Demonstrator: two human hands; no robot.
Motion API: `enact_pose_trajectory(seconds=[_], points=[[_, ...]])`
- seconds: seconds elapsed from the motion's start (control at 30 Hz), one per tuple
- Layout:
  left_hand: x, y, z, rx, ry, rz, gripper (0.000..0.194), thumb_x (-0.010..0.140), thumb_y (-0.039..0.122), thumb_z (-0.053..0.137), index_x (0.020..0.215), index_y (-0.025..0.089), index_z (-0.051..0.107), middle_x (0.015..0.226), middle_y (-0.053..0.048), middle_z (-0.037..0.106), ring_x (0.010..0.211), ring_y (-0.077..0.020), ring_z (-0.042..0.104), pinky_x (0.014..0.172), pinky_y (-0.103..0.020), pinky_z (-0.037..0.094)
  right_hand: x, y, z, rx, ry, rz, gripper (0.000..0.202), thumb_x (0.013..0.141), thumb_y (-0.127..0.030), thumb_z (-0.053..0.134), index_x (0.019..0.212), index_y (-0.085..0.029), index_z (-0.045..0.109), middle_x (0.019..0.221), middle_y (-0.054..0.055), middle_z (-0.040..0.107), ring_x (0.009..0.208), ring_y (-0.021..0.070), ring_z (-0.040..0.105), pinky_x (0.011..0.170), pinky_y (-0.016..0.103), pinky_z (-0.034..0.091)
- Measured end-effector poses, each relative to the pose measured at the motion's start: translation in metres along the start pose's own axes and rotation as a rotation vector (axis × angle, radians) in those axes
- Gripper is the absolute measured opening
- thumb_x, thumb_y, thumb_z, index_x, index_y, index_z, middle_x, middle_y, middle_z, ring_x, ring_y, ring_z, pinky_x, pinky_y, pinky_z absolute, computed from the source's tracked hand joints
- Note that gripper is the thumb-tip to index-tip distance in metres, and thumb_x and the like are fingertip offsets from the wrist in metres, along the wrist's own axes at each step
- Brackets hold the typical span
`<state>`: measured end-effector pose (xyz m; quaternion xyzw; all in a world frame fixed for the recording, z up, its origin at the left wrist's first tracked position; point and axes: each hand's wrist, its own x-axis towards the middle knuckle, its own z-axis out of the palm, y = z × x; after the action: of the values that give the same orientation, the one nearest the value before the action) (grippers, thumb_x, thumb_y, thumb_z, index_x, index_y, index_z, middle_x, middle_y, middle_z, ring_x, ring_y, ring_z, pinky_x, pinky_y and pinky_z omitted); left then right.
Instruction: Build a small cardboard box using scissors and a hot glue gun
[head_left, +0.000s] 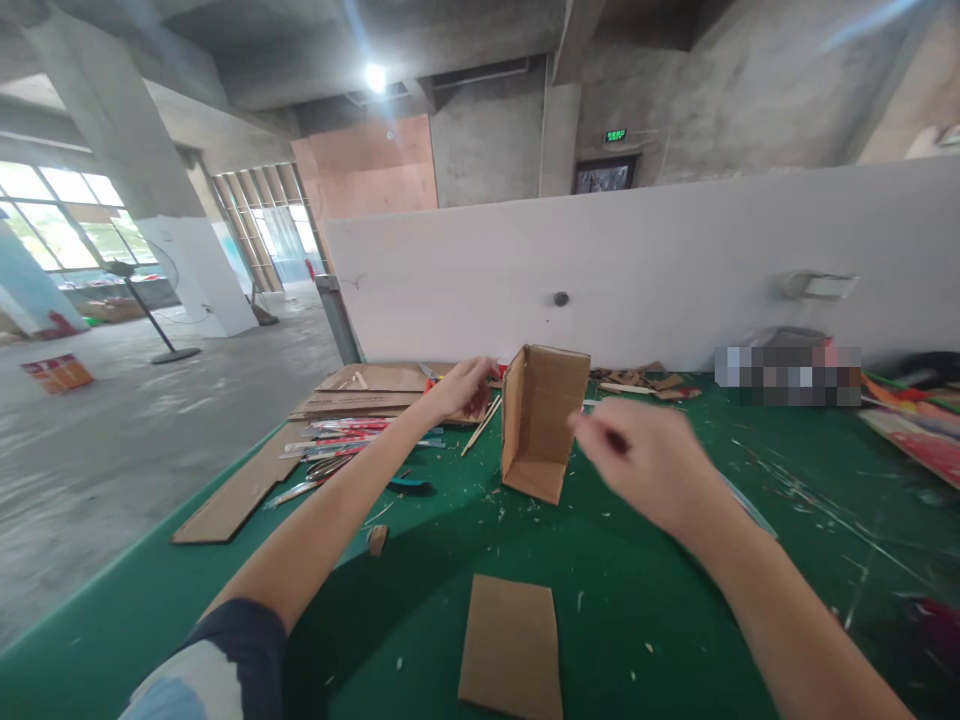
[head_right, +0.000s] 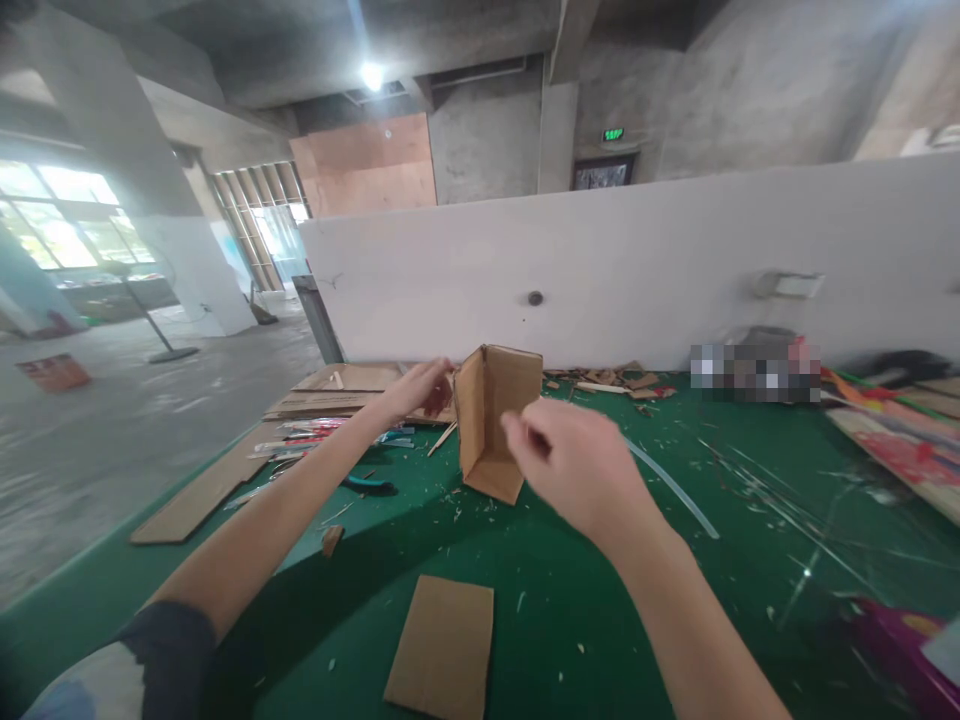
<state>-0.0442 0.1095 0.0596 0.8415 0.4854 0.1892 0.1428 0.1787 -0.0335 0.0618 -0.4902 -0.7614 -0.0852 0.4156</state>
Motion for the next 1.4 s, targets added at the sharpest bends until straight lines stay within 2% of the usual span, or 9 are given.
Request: enact_pose_trajectory(seconds=[0.07,0.13,0.2,0.47,0.7,0.83,0.97,1.2,1.4], points=[[0.006,-0.016,0.010,0.142,-0.064,-0.061,0.048,0.095,0.044,0.024,0.104,0.015,0.060,0.079,-0.007,0.069,0.063,-0.0156,0.065,0.055,-0.023,0.048,-0.012,0.010,0.019,-0.047,-0.412,0.009,0.010,0.081,-0.031,0.053,0.076,-0.025,0.059,0.064,0.001,0.059,0.054,0.0154,0.054,0.049,0.026,0.032],[0.008,-0.030,0.023,0.274,-0.107,-0.105,0.038,0.085,0.047,0.046,0.085,0.015,0.066,0.084,-0.011,0.070,0.079,-0.0226,0.067,0.066,-0.028,0.050,-0.022,0.015,0.036,-0.095,-0.707,0.103,0.014,0.074,-0.023,0.056,0.087,-0.025,0.061,0.071,0.004,0.063,0.052,0.0164,0.056,0.047,0.026,0.032],[0.008,-0.038,0.035,0.381,-0.141,-0.144,0.035,0.077,0.048,0.056,0.082,0.015,0.067,0.093,-0.014,0.070,0.091,-0.0286,0.066,0.075,-0.034,0.050,-0.028,0.012,0.047,-0.162,-0.792,0.128,0.014,0.076,-0.021,0.053,0.087,-0.023,0.061,0.079,0.006,0.065,0.058,0.0193,0.060,0.048,0.027,0.032],[0.008,-0.036,0.054,0.550,-0.204,-0.174,0.032,0.075,0.033,0.054,0.101,0.021,0.069,0.105,-0.014,0.069,0.098,-0.0301,0.064,0.079,-0.037,0.051,-0.025,-0.005,0.056,-0.210,-0.668,0.026,0.014,0.089,-0.026,0.042,0.087,-0.023,0.055,0.091,0.004,0.066,0.076,0.0226,0.064,0.053,0.028,0.034],[0.005,-0.031,0.054,0.564,-0.211,-0.159,0.033,0.073,0.030,0.055,0.101,0.019,0.068,0.111,-0.015,0.067,0.103,-0.0320,0.062,0.081,-0.040,0.050,-0.030,-0.009,0.062,-0.224,-0.722,0.017,0.015,0.089,-0.025,0.044,0.094,-0.022,0.059,0.094,0.007,0.067,0.083,0.0254,0.066,0.057,0.030,0.039],[0.004,-0.027,0.041,0.512,-0.241,-0.166,0.028,0.073,0.031,0.054,0.093,0.015,0.068,0.102,-0.016,0.069,0.096,-0.0316,0.064,0.075,-0.037,0.051,-0.029,-0.008,0.061,-0.240,-0.723,0.031,0.016,0.089,-0.026,0.045,0.092,-0.022,0.059,0.092,0.007,0.067,0.082,0.0252,0.066,0.058,0.030,0.040],[0.000,-0.021,0.013,0.408,-0.257,-0.179,0.023,0.077,0.030,0.052,0.086,0.013,0.064,0.075,-0.011,0.070,0.068,-0.0221,0.067,0.062,-0.027,0.048,-0.027,-0.005,0.057,-0.256,-0.765,0.051,0.018,0.090,-0.030,0.043,0.090,-0.022,0.059,0.091,0.006,0.066,0.081,0.0244,0.065,0.058,0.030,0.039],[-0.011,-0.024,-0.033,0.287,0.102,-0.230,0.026,0.089,0.031,0.038,0.102,0.011,0.050,0.079,-0.013,0.065,0.070,-0.0217,0.061,0.058,-0.027,0.039,-0.030,0.000,0.060,-0.256,-0.771,0.054,0.021,0.091,-0.031,0.042,0.096,-0.020,0.059,0.097,0.009,0.064,0.088,0.0241,0.062,0.068,0.033,0.044],[-0.015,-0.018,-0.050,0.094,0.394,-0.177,0.034,0.092,0.045,0.028,0.083,0.017,0.046,0.063,0.001,0.044,0.056,-0.0119,0.044,0.050,-0.023,0.031,-0.041,-0.010,0.086,-0.275,-0.584,-0.038,0.038,0.089,-0.042,0.047,0.114,-0.016,0.059,0.108,0.013,0.057,0.103,0.0292,0.052,0.083,0.040,0.043]])
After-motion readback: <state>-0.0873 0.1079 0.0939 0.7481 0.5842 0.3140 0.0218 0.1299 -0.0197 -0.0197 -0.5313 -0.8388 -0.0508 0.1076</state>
